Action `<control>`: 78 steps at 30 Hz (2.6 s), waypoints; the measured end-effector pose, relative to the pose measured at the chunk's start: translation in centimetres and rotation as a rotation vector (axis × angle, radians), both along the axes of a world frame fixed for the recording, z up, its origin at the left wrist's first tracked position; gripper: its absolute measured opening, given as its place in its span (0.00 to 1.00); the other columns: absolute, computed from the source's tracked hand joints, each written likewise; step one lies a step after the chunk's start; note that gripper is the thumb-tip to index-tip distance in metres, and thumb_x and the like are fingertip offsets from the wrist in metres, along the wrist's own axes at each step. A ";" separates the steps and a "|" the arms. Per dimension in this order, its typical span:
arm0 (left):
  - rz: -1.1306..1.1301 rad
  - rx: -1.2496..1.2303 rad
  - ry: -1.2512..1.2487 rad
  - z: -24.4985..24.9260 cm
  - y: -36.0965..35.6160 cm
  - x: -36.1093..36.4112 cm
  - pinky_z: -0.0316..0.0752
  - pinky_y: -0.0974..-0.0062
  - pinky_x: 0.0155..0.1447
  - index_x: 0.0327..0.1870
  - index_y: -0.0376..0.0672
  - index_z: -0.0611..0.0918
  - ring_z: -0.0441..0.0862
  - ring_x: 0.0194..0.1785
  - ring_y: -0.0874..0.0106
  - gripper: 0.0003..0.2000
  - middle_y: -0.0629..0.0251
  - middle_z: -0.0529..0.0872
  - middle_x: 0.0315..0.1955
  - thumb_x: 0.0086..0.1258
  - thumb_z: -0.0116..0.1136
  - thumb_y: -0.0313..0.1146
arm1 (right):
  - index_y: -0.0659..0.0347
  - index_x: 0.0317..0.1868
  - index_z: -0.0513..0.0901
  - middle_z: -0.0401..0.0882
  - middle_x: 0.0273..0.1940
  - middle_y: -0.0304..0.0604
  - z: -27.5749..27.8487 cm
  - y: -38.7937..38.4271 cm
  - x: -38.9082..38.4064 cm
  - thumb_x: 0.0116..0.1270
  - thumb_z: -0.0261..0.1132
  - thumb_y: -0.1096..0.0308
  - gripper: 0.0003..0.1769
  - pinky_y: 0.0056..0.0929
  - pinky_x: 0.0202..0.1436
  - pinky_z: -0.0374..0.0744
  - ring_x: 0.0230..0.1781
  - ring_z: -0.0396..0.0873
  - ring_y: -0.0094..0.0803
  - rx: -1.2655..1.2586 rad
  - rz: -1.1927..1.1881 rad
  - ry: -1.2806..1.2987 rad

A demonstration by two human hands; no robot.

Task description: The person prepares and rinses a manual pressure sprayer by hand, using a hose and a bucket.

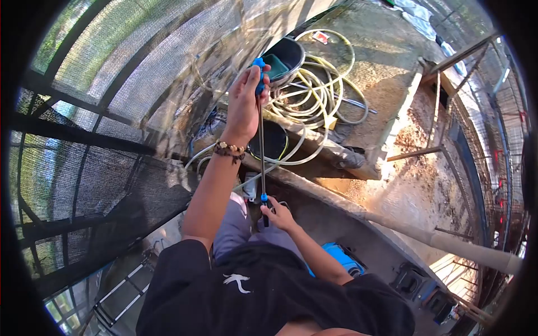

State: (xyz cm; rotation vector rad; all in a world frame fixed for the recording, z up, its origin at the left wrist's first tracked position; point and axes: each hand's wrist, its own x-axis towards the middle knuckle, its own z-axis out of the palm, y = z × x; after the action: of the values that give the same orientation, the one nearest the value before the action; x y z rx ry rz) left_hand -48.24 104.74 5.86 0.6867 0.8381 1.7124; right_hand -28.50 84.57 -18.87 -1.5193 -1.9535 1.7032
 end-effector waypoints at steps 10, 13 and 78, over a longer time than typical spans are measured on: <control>0.019 -0.201 -0.140 -14.7 12.1 -11.8 0.67 0.82 0.28 0.44 0.41 0.79 0.73 0.28 0.78 0.12 0.69 0.80 0.31 0.73 0.59 0.41 | 0.64 0.47 0.80 0.77 0.27 0.38 -9.6 -1.8 -0.9 0.52 0.78 0.51 0.30 0.31 0.37 0.78 0.28 0.79 0.28 -0.028 -0.028 0.206; 0.072 -0.206 -0.182 -20.9 14.7 -16.3 0.69 0.81 0.29 0.42 0.41 0.78 0.74 0.28 0.76 0.10 0.68 0.79 0.29 0.75 0.57 0.40 | 0.64 0.40 0.79 0.77 0.30 0.38 -7.8 -0.9 1.3 0.58 0.74 0.61 0.18 0.32 0.37 0.78 0.31 0.79 0.29 -0.179 -0.076 0.279; -0.154 -1.025 -0.252 -38.5 -19.1 2.0 0.77 0.71 0.52 0.58 0.45 0.75 0.82 0.47 0.68 0.25 0.61 0.82 0.47 0.69 0.59 0.54 | 0.61 0.41 0.76 0.74 0.32 0.41 -5.3 6.7 7.0 0.60 0.66 0.52 0.20 0.37 0.27 0.79 0.24 0.76 0.34 -0.906 -0.260 -0.429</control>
State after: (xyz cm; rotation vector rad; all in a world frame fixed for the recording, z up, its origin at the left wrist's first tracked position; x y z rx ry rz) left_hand -46.27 85.66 -32.65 -0.1594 1.2695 0.9878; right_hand -21.53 91.31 -24.16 -2.4452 -0.9941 2.4312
